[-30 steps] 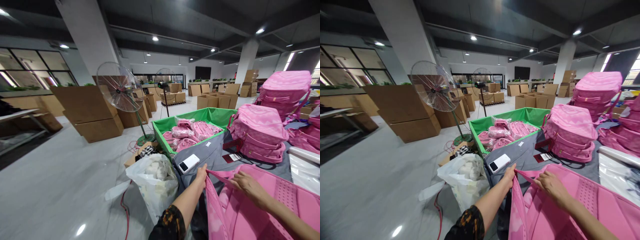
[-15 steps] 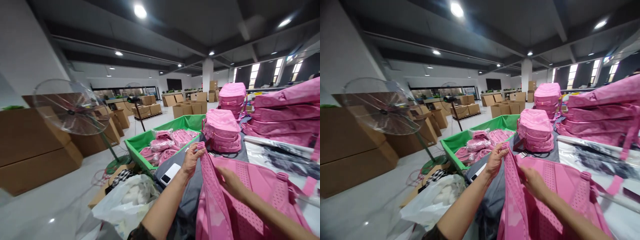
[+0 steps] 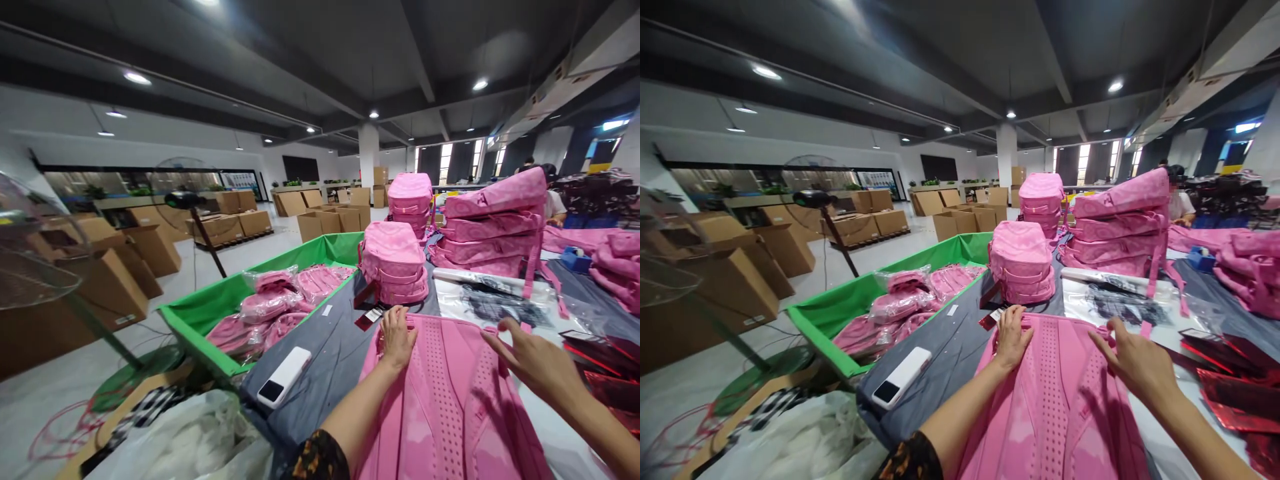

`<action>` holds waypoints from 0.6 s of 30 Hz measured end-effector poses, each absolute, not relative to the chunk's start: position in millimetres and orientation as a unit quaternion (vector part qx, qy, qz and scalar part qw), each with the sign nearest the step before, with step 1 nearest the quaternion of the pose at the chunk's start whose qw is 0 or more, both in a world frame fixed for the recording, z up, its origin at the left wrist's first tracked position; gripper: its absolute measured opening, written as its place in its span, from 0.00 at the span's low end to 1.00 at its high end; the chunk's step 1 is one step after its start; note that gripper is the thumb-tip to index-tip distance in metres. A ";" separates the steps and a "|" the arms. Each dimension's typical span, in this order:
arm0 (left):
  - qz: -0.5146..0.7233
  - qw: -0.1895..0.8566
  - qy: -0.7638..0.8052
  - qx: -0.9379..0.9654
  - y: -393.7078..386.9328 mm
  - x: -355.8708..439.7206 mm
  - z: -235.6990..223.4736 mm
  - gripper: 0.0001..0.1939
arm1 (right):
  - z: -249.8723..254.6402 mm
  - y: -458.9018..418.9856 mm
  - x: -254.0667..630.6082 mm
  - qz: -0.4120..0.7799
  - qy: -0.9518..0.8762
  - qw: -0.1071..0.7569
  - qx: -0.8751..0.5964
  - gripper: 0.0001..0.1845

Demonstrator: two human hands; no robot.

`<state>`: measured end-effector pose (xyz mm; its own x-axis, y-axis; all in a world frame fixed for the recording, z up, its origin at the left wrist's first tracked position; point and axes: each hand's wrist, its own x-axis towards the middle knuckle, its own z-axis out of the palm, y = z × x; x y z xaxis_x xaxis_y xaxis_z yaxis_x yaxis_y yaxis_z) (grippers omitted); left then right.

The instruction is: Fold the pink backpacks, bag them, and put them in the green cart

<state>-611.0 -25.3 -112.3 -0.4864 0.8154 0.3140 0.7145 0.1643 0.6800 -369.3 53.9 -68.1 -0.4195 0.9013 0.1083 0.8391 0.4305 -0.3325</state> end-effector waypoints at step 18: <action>0.399 0.409 0.471 0.672 52.1 -499.6 -139.2 0.20 | -70.5 9.0 -341.2 0.255 -0.779 0.333 -0.466 0.24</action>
